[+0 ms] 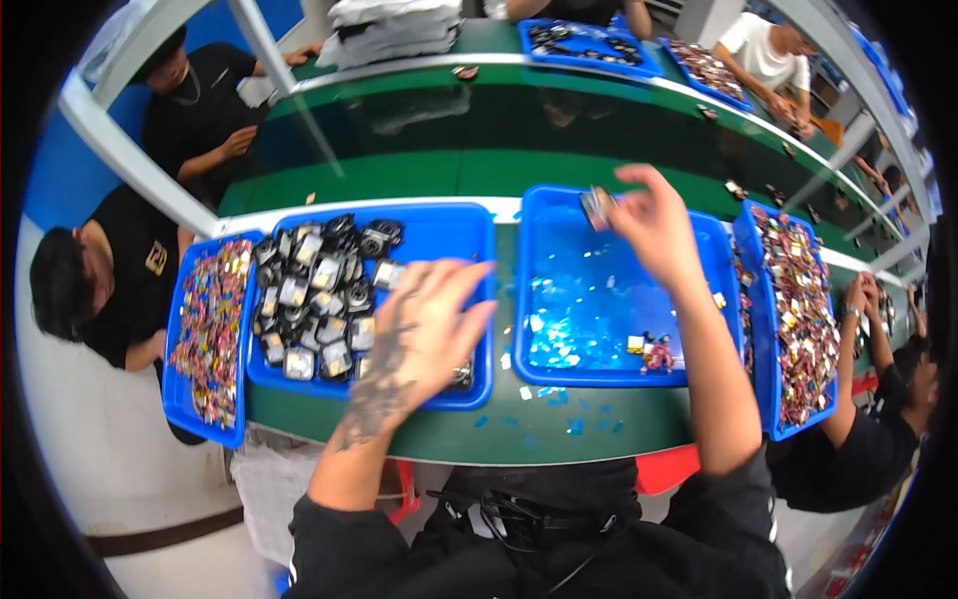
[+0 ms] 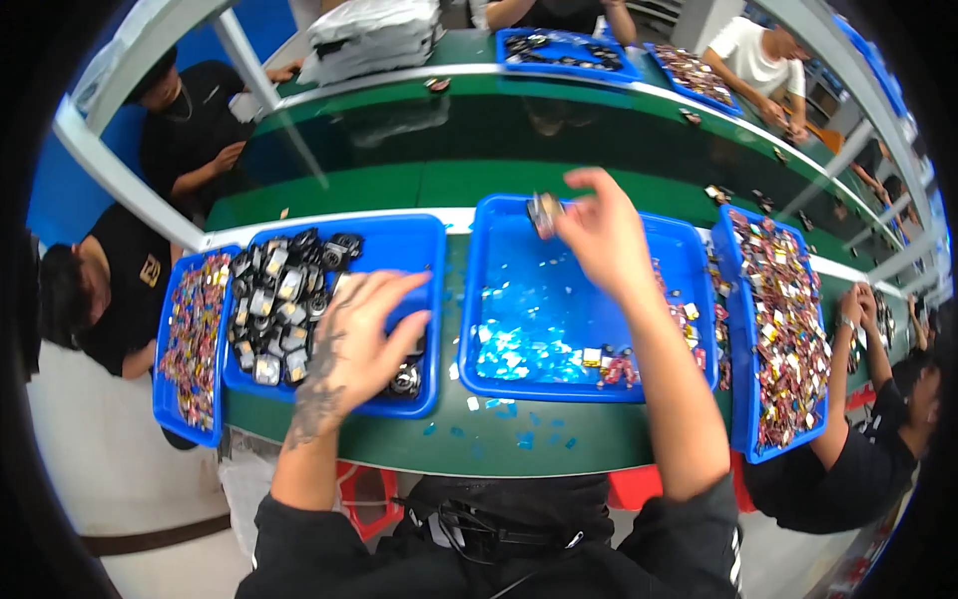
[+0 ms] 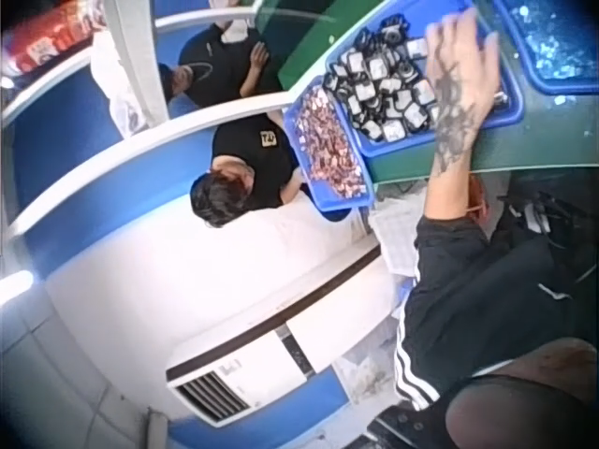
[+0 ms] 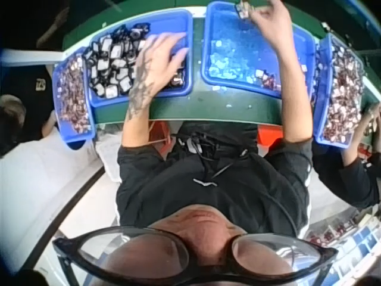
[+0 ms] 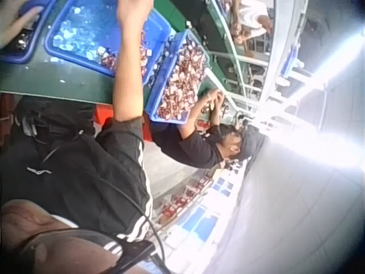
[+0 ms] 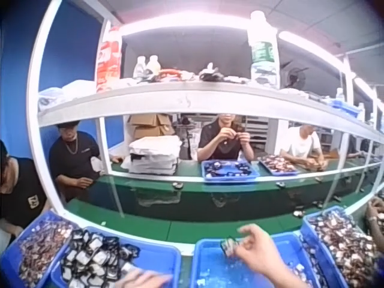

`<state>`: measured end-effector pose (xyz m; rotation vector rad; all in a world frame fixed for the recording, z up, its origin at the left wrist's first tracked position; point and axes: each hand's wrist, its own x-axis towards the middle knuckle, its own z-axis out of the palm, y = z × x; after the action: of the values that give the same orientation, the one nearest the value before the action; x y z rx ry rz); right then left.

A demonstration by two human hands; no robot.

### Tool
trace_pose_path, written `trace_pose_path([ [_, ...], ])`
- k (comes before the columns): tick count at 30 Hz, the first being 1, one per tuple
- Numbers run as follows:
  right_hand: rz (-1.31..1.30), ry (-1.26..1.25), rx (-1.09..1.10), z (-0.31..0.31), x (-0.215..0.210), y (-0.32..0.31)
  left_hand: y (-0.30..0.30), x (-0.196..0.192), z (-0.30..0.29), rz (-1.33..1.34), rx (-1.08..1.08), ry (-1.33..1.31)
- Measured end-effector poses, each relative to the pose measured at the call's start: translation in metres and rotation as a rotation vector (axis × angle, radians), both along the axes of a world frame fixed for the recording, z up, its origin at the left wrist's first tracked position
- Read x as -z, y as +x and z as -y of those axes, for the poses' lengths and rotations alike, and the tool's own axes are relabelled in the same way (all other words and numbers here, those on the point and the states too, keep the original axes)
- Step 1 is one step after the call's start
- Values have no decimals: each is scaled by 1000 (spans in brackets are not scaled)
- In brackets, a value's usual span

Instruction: Assembling small electronic components by inserting small parts into a black housing at a workbench.

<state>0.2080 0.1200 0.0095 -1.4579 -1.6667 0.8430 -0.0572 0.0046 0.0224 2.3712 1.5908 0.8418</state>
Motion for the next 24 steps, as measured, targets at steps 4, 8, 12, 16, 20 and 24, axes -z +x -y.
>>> trace_pose_path([
  [4, 209, -8, 186, -115, 36, 17, -13, 18, 7, -288, 3, -125],
  [8, 416, -33, 185, -140, 50, 15, -12, 18, 14, -256, 92, -167],
  [12, 494, 48, 242, -132, 46, 33, -6, 3, 2, -35, 29, -242],
  [16, 125, 188, 192, -104, 19, 71, 22, -9, -17, 923, 27, -477],
  [20, 316, 274, 121, -18, -26, 81, 33, -5, -35, 1534, 45, -726],
  [24, 418, 153, -63, 70, -21, 98, 38, 18, -35, 1685, 36, -857],
])
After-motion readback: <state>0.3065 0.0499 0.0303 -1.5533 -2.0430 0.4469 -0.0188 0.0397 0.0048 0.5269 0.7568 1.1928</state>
